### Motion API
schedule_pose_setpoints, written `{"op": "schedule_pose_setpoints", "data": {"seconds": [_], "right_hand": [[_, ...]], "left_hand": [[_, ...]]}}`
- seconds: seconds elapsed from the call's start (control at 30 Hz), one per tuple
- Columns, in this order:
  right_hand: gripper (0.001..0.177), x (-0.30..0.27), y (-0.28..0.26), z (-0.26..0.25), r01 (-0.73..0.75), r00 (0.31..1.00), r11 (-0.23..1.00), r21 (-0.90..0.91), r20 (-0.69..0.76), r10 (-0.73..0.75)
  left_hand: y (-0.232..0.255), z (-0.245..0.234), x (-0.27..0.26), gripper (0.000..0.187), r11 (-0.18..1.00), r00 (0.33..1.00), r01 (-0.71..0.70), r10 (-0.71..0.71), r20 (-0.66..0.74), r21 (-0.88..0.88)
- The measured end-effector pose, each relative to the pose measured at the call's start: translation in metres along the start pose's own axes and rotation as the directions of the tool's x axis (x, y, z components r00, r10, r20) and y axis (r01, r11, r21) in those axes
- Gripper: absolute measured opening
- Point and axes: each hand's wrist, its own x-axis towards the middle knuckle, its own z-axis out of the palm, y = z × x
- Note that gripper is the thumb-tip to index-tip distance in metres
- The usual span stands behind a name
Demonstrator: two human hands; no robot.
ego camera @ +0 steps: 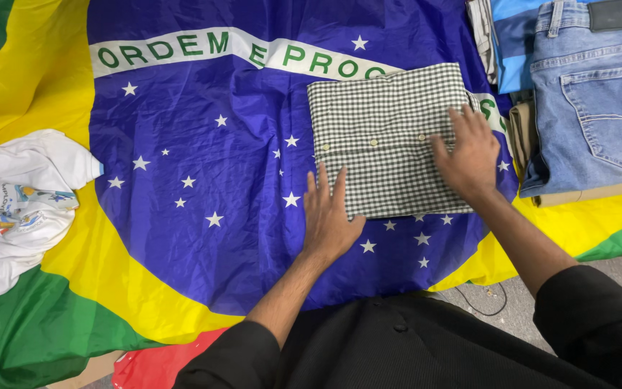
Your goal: The person folds a checkered shirt and a white long-sleeved shirt on a Brazilian flag spread on the floor. The person smooths and aligns each garment, folds sleeves and sides, then stacks the folded shirts together.
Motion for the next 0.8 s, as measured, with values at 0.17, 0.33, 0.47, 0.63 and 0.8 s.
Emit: {"op": "schedule_pose_setpoints", "data": {"seconds": [0.17, 0.33, 0.47, 0.63, 0.8], "right_hand": [[0.083, 0.014, -0.008, 0.011, 0.03, 0.979, 0.997, -0.075, 0.202, -0.014], [0.084, 0.025, 0.009, 0.03, 0.043, 0.959, 0.995, -0.095, 0.283, -0.014], [0.084, 0.027, 0.016, 0.044, 0.032, 0.951, 0.997, -0.072, 0.31, -0.008], [0.082, 0.027, 0.021, 0.049, 0.063, 0.96, 0.996, -0.066, 0.278, -0.042], [0.082, 0.027, 0.019, 0.049, 0.062, 0.964, 0.997, -0.055, 0.261, -0.046]], "left_hand": [[0.006, 0.006, 0.063, 0.086, 0.988, 0.991, -0.061, 0.076, -0.107, 0.139], [-0.01, 0.011, 0.099, 0.081, 0.989, 0.996, 0.04, -0.051, 0.075, 0.14], [-0.013, 0.015, 0.104, 0.08, 0.985, 0.989, 0.061, -0.081, 0.121, 0.163], [-0.01, 0.017, 0.103, 0.098, 0.989, 0.99, 0.141, -0.14, -0.03, 0.033], [-0.009, 0.008, 0.105, 0.094, 0.811, 0.897, 0.271, -0.408, -0.169, -0.518]]}}
